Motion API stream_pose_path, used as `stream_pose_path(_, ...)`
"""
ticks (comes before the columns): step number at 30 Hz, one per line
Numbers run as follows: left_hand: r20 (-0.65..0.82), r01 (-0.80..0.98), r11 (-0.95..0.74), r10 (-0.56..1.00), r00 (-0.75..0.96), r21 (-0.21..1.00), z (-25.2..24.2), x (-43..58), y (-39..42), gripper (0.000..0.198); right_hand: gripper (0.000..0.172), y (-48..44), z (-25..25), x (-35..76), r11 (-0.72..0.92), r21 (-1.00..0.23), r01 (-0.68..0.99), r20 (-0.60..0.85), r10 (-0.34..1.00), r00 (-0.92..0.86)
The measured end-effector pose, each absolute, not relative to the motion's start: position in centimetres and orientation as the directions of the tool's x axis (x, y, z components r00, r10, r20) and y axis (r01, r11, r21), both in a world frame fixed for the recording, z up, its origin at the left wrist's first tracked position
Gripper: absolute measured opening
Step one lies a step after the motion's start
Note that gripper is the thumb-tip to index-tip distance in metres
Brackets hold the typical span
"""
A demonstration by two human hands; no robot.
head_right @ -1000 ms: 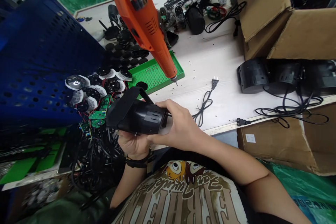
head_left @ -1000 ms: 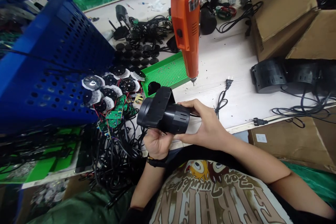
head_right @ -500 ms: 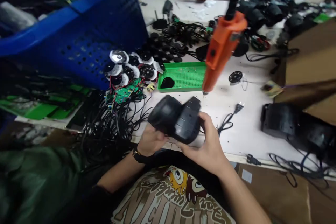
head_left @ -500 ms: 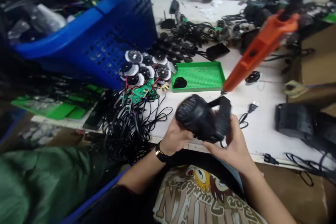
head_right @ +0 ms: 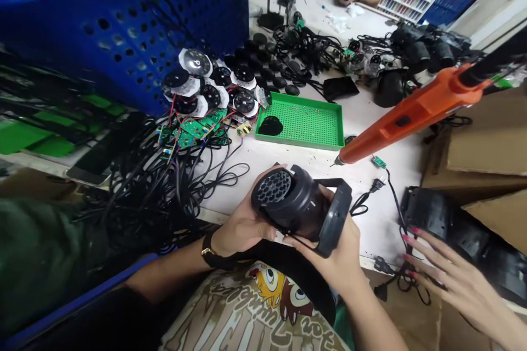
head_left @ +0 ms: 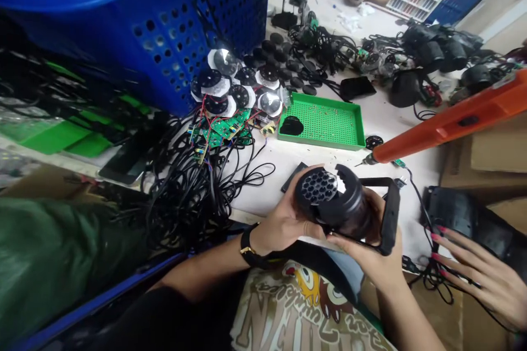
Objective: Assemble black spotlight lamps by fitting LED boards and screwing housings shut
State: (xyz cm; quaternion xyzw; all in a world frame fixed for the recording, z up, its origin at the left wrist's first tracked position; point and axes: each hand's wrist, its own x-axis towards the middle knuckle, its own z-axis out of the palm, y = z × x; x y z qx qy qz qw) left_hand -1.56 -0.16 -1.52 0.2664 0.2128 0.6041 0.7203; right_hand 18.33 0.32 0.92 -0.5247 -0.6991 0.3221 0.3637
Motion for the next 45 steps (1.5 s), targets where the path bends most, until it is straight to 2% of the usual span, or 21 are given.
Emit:
stream_pose_path(5,0.03,-0.772,0.142,0.979,0.204,0.62,-1.5,-1.7,-0.1,0.092,0.083,0.0,1.7,17.7,0.294,-0.784,0.547,0.186,0.951,-0.246)
stream_pose_path(15,0.019,-0.758,0.149,0.978,0.208,0.635,-1.3,-1.5,0.1,0.092,0.09,-0.2,1.5,17.6,0.256,-0.811,0.526,0.157,0.962,-0.225)
stream_pose_path(24,-0.001,-0.762,0.152,0.981,0.195,0.629,-1.0,-1.3,0.4,0.088,0.087,-0.3,1.5,17.5,0.253,-0.803,0.54,0.144,0.961,-0.235)
stream_pose_path(34,0.074,-0.705,0.058,0.985,0.155,0.706,-1.8,-1.0,0.1,0.084,0.082,0.1,0.8,17.4,0.289,-0.813,0.505,0.169,0.948,-0.271)
stream_pose_path(40,0.006,-0.725,0.115,0.987,0.163,0.679,-1.5,-1.0,0.5,0.088,0.084,0.3,0.6,17.6,0.273,-0.835,0.478,0.161,0.952,-0.261)
stream_pose_path(45,0.003,-0.682,0.092,0.991,0.137,0.725,-1.4,-1.0,0.3,0.094,0.084,0.4,0.3,17.6,0.303,-0.824,0.479,0.174,0.939,-0.295)
